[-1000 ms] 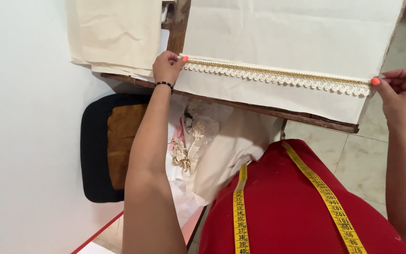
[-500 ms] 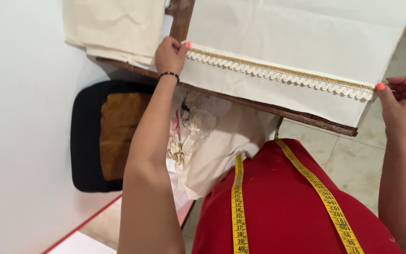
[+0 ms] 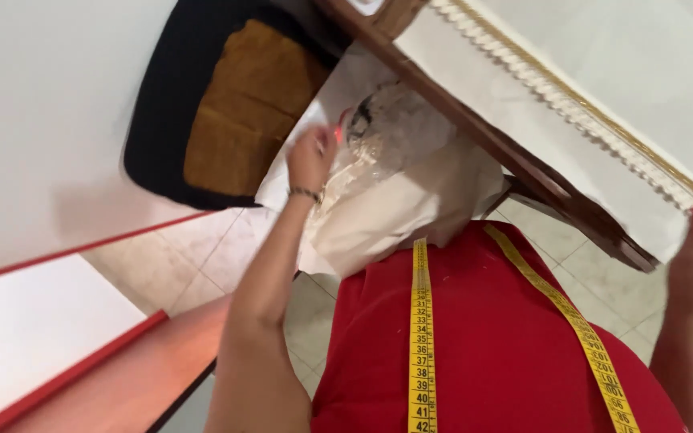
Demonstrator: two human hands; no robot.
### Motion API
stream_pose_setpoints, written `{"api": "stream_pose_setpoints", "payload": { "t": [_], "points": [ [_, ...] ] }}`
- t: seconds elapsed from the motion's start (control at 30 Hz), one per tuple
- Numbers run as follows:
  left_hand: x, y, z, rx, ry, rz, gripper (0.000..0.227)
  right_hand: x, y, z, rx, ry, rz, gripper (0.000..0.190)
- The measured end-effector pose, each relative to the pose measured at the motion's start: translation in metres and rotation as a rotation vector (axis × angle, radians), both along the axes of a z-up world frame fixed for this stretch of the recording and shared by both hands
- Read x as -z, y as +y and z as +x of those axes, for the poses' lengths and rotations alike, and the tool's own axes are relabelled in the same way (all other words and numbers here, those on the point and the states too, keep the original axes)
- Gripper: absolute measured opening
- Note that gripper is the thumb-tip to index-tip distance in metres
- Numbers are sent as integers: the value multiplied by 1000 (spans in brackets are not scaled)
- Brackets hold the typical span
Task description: The person is measuring and aligning decorative lace trim onto a piece of white fabric, referring to a set of written instructions.
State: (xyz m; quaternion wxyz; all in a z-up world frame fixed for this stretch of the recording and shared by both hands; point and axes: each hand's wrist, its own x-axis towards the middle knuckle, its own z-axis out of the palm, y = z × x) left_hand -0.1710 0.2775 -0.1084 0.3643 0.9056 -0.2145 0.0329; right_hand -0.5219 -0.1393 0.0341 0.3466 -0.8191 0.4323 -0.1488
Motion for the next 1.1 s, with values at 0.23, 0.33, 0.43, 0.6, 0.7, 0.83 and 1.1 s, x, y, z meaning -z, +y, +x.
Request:
{"api": "stream_pose_setpoints", "payload": {
  "t": [0.23, 0.33, 0.43, 0.6, 0.7, 0.83, 1.1],
  "points": [
    [128, 45, -100, 62, 408, 592, 75, -6, 84, 79, -652, 45, -94, 7],
    [146, 36, -102, 18, 428, 677, 91, -12, 109, 107, -889, 111, -56, 14],
    [151, 32, -94, -15, 469, 718, 91, -5, 120, 120, -1049, 108, -51, 15],
    [159, 44, -103, 40, 222, 611, 25, -1, 128, 122, -1117, 152, -89, 13],
    [136, 58, -109, 42, -39, 398, 16, 5, 128, 121, -1125, 146, -102, 14],
    [134, 93, -120, 23, 84, 373, 19, 10, 129, 119, -1126, 193, -97, 15],
    [130, 124, -114, -432, 433, -53, 24, 23, 128, 115, -1136, 250, -116, 19]
  ]
}}
